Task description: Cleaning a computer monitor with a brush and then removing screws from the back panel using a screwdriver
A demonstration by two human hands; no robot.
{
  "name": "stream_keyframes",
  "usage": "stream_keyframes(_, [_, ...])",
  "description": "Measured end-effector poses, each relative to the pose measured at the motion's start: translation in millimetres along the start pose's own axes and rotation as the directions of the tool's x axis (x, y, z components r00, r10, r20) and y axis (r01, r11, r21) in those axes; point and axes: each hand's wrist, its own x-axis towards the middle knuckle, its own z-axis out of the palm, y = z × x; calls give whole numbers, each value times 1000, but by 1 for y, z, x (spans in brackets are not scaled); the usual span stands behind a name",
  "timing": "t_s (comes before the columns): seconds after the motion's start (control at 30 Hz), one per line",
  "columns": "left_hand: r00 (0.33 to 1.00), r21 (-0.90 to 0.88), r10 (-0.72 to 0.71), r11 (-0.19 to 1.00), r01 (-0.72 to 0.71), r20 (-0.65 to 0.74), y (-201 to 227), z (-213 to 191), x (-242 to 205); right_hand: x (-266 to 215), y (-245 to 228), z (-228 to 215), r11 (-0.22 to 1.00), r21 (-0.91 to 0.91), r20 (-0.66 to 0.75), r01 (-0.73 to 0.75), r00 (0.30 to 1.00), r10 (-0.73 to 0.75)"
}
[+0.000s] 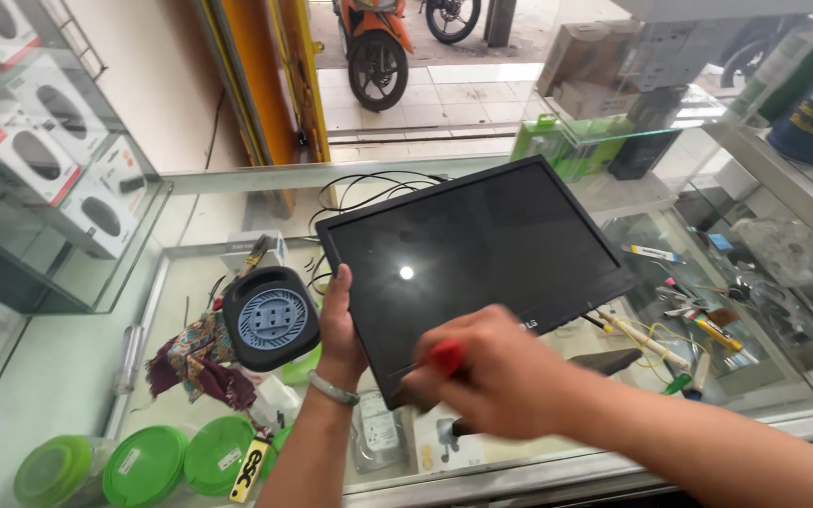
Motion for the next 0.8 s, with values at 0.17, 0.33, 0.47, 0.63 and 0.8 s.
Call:
stream_keyframes(0.17, [996, 25, 31, 999, -29, -82, -6, -11, 4, -45, 68, -52, 910, -40, -121, -413, 906, 406])
stream_keyframes(0.33, [984, 35, 116, 993, -113, -133, 6, -3, -3, -101, 69, -98, 813, -268, -389, -517, 830, 400])
stream_keyframes(0.47, [959, 222, 277, 940, -257, -62, 24, -1, -13, -137, 65, -86, 827, 22, -523, -562, 698, 488])
stream_keyframes(0.63, [961, 90, 272, 960, -267, -53, 34, 9, -19, -127, 63, -48, 925, -101, -392, -368, 869, 303])
stream_keyframes(0.8, [961, 107, 254, 964, -243, -110, 35, 10, -19, -102, 58, -29, 972, -220, -111, 79, 988, -105])
